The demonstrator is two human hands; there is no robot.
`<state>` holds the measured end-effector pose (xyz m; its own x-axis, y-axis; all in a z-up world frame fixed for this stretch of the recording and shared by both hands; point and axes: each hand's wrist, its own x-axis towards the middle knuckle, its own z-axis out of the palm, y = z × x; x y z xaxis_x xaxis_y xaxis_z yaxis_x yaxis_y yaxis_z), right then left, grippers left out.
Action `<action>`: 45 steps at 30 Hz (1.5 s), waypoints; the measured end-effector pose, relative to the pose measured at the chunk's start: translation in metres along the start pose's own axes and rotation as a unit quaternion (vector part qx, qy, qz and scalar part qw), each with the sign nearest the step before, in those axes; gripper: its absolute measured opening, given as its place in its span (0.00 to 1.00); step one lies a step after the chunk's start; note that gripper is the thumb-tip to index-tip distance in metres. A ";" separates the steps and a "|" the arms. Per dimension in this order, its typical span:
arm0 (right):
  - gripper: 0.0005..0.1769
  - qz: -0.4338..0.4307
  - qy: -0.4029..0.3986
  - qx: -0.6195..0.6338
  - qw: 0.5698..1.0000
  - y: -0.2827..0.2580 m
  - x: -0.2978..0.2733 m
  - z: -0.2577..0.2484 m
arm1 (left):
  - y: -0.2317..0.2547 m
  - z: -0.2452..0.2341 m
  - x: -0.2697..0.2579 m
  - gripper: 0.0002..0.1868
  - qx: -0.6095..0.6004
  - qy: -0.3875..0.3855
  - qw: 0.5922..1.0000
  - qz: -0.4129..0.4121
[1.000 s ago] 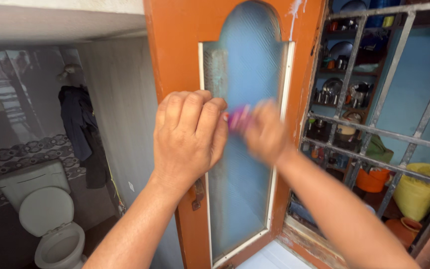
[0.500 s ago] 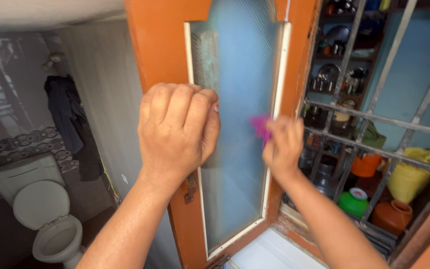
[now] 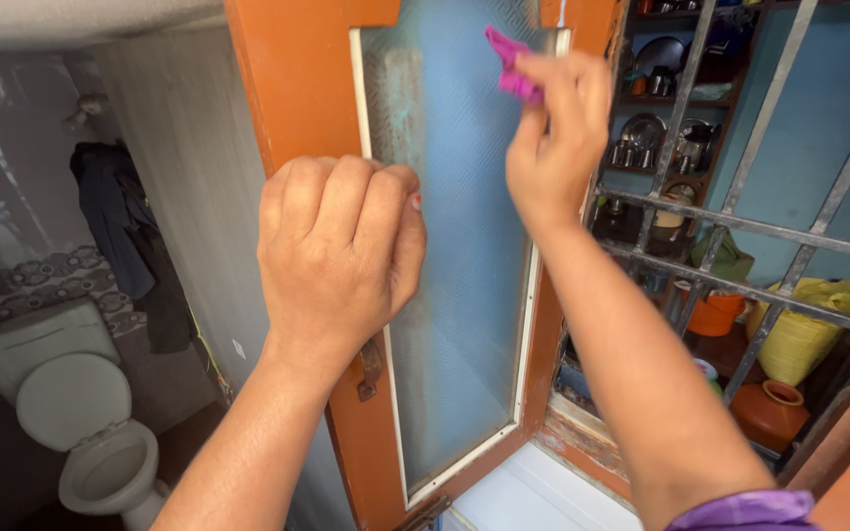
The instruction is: The person cleans a wooden-framed window with frosted glass using a purple cloth. They wipe the frame and glass repeatedly, occasionally spraying a cleaning solution from a pink-capped bottle onto the cloth before continuing to wipe the surface.
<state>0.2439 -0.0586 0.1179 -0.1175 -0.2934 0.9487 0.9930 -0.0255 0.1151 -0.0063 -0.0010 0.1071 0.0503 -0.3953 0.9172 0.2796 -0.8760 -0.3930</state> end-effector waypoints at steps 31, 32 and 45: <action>0.18 -0.128 -0.214 0.136 0.959 -0.108 -0.243 -0.073 | 0.044 -0.013 -0.156 0.25 -0.230 -0.012 0.865 -0.446; 0.17 -0.114 -0.178 0.148 0.966 -0.101 -0.227 -0.060 | 0.045 -0.011 -0.158 0.26 -0.213 0.007 0.879 -0.426; 0.11 0.023 -0.290 0.142 0.946 -0.163 -0.294 -0.116 | 0.061 -0.016 -0.201 0.11 -0.066 0.019 0.993 -0.094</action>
<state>0.1178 -0.0790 -0.2139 -0.1420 0.2880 0.9471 0.9644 0.2560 0.0667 -0.0144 0.0208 -0.1025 -0.0277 -0.2302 0.9727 0.1516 -0.9628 -0.2236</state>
